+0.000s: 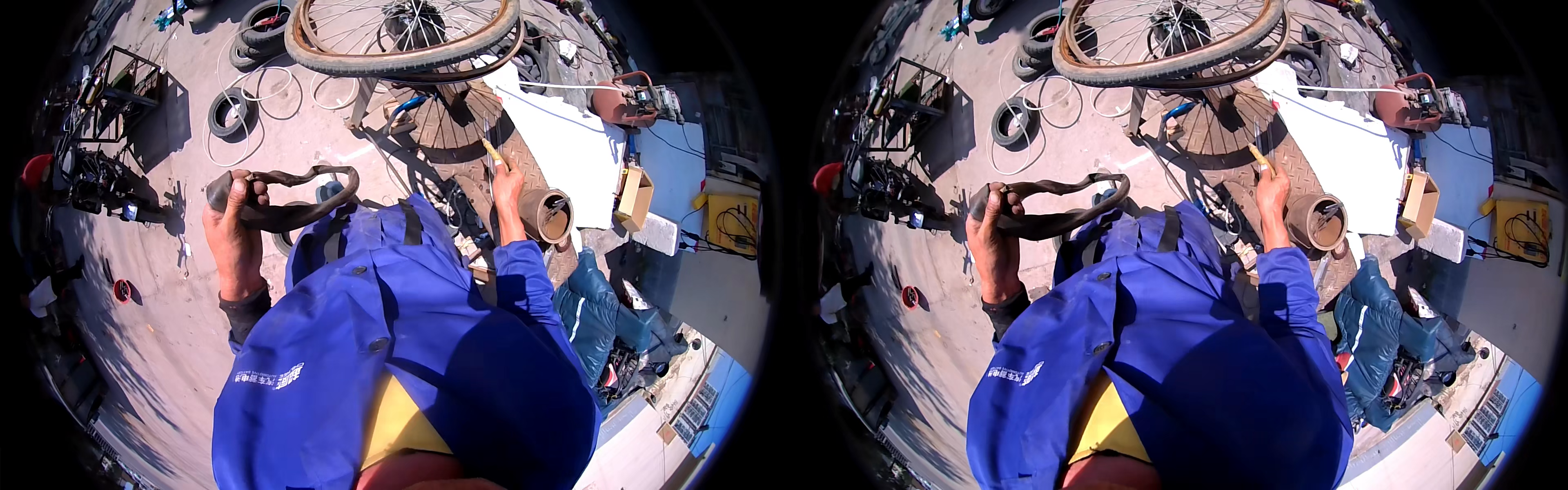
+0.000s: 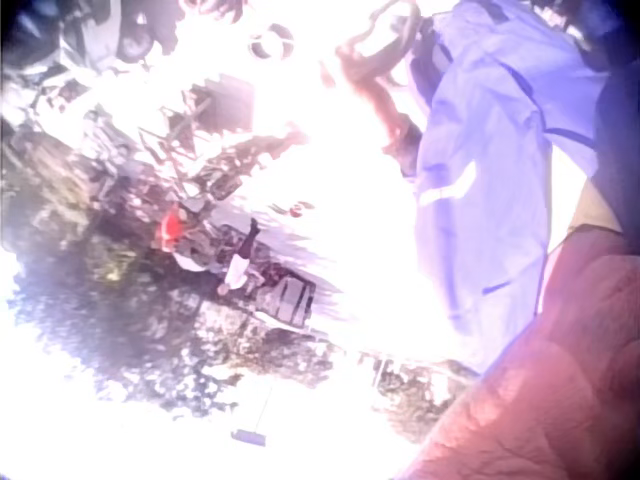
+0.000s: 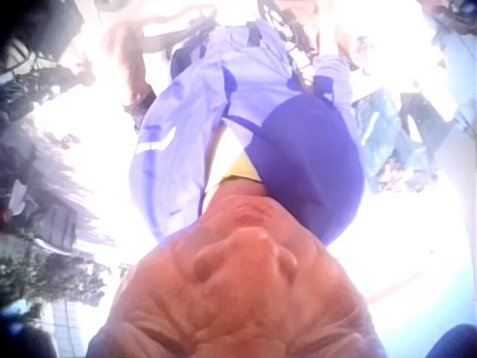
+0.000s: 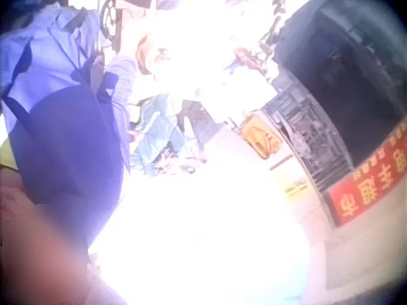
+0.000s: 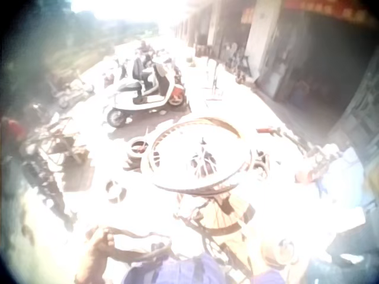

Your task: The person handles a bicycle inner tube, submerges it in a bucket of water to locate a leak, and then uses a metal tool to apply a patch or sealant to the tube. The person works outdoors in a cluttered area with various vehicles and tools.

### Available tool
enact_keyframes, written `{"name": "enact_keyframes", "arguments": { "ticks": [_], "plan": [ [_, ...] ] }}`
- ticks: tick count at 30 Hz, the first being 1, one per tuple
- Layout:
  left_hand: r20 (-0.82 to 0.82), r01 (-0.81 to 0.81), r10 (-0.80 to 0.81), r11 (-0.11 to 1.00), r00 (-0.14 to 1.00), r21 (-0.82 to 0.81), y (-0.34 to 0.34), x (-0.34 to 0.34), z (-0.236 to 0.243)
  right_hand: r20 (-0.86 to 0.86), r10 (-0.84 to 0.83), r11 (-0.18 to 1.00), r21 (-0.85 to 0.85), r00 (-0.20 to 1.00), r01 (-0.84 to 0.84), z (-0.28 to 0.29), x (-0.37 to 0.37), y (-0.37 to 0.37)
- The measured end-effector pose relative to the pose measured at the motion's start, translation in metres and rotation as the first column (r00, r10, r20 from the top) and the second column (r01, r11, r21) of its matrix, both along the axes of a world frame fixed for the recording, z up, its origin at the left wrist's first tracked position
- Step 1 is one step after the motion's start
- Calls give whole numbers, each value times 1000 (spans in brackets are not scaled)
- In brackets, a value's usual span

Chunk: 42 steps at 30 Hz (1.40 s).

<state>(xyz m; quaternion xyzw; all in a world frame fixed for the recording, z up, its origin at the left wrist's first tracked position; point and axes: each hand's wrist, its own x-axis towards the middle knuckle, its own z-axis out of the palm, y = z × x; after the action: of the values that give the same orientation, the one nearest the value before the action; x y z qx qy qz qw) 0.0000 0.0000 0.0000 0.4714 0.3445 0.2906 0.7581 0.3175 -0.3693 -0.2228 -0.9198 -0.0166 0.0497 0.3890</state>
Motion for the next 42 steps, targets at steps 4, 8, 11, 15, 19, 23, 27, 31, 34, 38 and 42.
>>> {"name": "enact_keyframes", "arguments": {
  "ticks": [4,8,11,15,19,23,27,31,34,38,42],
  "plan": [
    [-43,-21,23,999,999,44,-1,-10,7,188,-122,965,-206,975,161,-72,43,-14],
    [-101,-60,65,997,993,56,2,-23,16,17,-49,857,-513,999,50,-96,42,-21],
    [-28,-219,222,972,975,88,0,-47,14,-99,-63,825,-566,993,-4,-27,31,30],
    [-42,-298,301,952,953,71,6,-64,10,624,158,987,-73,765,-144,37,39,90],
    [25,-341,341,939,940,37,13,-81,22,908,345,891,-237,237,-387,137,32,166],
    [11,-403,403,913,915,65,0,-116,19,722,653,709,-477,228,-520,137,39,177],
    [-13,-506,508,859,861,74,26,-129,8,870,406,764,-155,280,-627,185,-24,196],
    [-60,-545,554,830,831,114,57,-132,-13,701,696,378,-175,155,-909,149,-75,276],
    [-152,-486,516,851,843,196,93,-136,-17,666,735,277,-122,129,-953,127,-93,308],
    [-500,-184,394,890,772,417,153,-151,-30,589,781,311,-79,208,-947,114,-95,357],
    [-751,2,303,927,586,375,183,-167,-25,516,816,345,-70,262,-936,104,-92,418]
  ]
}}
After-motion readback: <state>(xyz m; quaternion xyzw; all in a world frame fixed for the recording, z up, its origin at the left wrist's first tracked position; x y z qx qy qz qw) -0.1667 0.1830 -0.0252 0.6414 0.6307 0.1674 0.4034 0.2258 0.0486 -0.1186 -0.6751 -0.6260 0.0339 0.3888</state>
